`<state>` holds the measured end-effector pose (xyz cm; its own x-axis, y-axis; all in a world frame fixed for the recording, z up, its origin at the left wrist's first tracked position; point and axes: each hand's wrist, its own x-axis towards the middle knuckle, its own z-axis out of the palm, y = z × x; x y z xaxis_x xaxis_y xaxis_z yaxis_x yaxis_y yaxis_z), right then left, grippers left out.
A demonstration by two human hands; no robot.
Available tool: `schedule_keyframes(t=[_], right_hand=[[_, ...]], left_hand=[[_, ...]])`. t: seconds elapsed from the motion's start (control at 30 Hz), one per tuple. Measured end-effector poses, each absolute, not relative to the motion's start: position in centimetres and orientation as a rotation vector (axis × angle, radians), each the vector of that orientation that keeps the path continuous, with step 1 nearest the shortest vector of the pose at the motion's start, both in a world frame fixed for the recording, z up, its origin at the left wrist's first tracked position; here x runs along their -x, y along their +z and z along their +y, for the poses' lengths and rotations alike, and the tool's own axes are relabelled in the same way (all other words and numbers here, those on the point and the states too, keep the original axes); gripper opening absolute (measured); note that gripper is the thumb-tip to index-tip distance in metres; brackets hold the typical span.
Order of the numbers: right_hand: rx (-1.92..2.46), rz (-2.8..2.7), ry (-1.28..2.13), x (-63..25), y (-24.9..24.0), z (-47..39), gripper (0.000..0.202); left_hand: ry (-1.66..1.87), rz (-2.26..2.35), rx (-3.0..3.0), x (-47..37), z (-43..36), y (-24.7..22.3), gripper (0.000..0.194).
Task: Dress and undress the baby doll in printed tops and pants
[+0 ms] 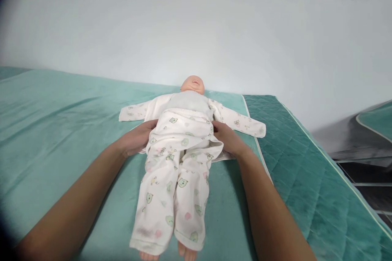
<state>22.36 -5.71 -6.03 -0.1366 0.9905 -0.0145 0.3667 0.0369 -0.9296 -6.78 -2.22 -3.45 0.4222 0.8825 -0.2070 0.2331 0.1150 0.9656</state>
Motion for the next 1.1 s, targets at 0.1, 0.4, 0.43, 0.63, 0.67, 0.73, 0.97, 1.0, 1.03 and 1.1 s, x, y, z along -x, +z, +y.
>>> schedule_keyframes(t=[0.1,0.4,0.43,0.63,0.67,0.73,0.97,1.0,1.03,1.1], right_hand=[[1.37,-1.567,1.157,-22.4,-6.2,-5.8,0.033],[1.181,-1.406,1.273,-21.6,-5.0,-6.7,0.034],[1.161,-1.389,1.258,-21.5,-4.9,-6.8,0.035],[1.006,-1.279,1.396,-21.7,-4.8,-7.6,0.049],[1.001,-1.276,1.408,-21.8,-4.8,-7.6,0.052],[1.016,-1.307,1.401,-22.0,-4.9,-7.6,0.057],[1.173,-1.43,1.297,-22.6,-5.6,-7.5,0.057],[1.185,-1.447,1.284,-22.6,-5.5,-7.6,0.057],[1.197,-1.467,1.258,-22.6,-5.4,-7.6,0.057],[1.204,-1.5,1.186,-22.3,-5.2,-7.7,0.057]], left_hand=[[0.547,1.036,-1.35,6.8,-2.3,-3.2,0.04],[0.612,0.951,-1.18,6.4,-2.5,-3.5,0.05],[0.624,0.952,-1.173,6.4,-2.5,-3.7,0.051],[0.682,0.955,-1.096,6.6,-2.4,-4.4,0.053],[0.686,0.936,-1.073,6.6,-2.4,-4.4,0.052],[0.698,0.898,-1.032,6.6,-2.5,-4.5,0.051],[0.712,0.883,-1.021,6.3,-2.7,-4.5,0.047],[0.714,0.875,-1.028,6.2,-2.8,-4.5,0.048],[0.713,0.863,-1.037,6.2,-2.8,-4.5,0.05],[0.7,0.836,-1.059,6.2,-2.9,-4.5,0.056]])
